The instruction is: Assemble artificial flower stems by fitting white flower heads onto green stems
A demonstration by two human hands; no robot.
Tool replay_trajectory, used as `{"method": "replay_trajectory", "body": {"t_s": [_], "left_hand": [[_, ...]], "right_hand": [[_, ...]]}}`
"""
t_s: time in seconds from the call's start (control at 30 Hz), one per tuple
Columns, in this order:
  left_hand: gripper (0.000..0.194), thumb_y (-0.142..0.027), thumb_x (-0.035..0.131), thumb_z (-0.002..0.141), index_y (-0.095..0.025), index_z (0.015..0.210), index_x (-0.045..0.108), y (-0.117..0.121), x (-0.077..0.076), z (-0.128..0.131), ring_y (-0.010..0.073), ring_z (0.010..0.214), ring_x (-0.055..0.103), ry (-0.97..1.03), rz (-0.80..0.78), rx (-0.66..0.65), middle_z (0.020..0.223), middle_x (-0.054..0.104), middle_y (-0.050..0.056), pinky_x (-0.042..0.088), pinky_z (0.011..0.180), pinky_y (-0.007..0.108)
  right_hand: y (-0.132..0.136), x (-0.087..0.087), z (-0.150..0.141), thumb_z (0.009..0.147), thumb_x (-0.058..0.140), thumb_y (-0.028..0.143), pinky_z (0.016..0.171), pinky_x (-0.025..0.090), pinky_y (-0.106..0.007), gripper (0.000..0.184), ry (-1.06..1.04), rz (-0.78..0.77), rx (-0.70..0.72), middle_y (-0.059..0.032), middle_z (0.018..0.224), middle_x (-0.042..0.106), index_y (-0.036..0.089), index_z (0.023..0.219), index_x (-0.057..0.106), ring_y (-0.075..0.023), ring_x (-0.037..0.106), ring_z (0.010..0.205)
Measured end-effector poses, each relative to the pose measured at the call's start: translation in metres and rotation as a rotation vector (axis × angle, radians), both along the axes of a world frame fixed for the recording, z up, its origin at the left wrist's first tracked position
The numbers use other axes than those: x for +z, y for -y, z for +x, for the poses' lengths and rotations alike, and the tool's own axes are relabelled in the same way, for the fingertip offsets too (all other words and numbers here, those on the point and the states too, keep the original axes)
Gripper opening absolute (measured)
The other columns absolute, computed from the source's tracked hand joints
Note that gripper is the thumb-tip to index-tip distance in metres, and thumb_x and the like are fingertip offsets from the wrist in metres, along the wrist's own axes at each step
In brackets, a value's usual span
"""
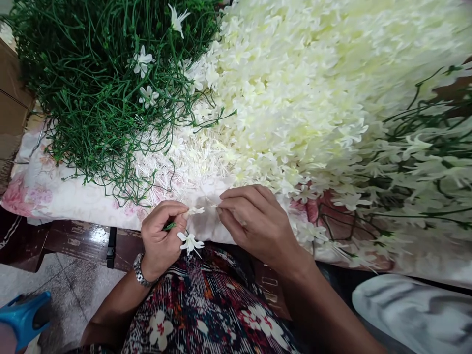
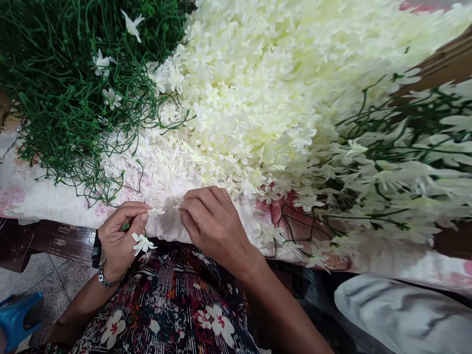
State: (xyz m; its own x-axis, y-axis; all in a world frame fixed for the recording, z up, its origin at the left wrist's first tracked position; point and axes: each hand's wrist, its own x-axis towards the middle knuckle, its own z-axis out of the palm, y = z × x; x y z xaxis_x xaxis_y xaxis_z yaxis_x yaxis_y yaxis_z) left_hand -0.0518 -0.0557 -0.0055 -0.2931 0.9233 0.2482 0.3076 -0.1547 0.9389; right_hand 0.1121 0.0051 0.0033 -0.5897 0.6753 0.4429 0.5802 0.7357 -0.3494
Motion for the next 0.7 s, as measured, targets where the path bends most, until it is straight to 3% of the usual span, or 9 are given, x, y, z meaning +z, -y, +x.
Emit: {"method": "replay_trajectory", "body": {"t_s": [0.1,0.27,0.7], "left_hand": [[0.010,-0.007,0.054,0.072,-0.015,0.074,0.060,-0.002,0.000,0.003,0.0119,0.073,0.057,0.013,0.002,0.029,0.075,0.061,0.003,0.045,0.065,0.024],[0.009,-0.008,0.054,0.073,-0.015,0.073,0.060,-0.003,0.002,0.009,0.0114,0.075,0.056,0.027,-0.022,0.055,0.076,0.061,0.002,0.045,0.069,0.024],[0.011,-0.007,0.054,0.073,-0.015,0.076,0.060,0.000,0.001,0.015,0.0119,0.079,0.058,0.003,0.013,0.007,0.082,0.063,0.003,0.046,0.070,0.024]], "right_hand": [[0.007,0.008,-0.002,0.072,0.051,0.007,0.068,0.045,-0.026,0.010,-0.156,-0.113,0.016,-0.0052,0.076,0.059,0.016,0.078,0.050,-0.0130,0.055,0.077],[0.018,0.017,-0.014,0.076,0.044,0.010,0.057,0.043,-0.022,0.009,-0.185,-0.292,0.011,-0.0009,0.066,0.055,0.017,0.076,0.049,-0.0092,0.051,0.063],[0.017,0.007,-0.024,0.078,0.042,0.011,0.060,0.043,-0.026,0.010,-0.174,-0.198,-0.035,-0.0047,0.064,0.054,0.013,0.076,0.052,-0.0125,0.051,0.065]]}}
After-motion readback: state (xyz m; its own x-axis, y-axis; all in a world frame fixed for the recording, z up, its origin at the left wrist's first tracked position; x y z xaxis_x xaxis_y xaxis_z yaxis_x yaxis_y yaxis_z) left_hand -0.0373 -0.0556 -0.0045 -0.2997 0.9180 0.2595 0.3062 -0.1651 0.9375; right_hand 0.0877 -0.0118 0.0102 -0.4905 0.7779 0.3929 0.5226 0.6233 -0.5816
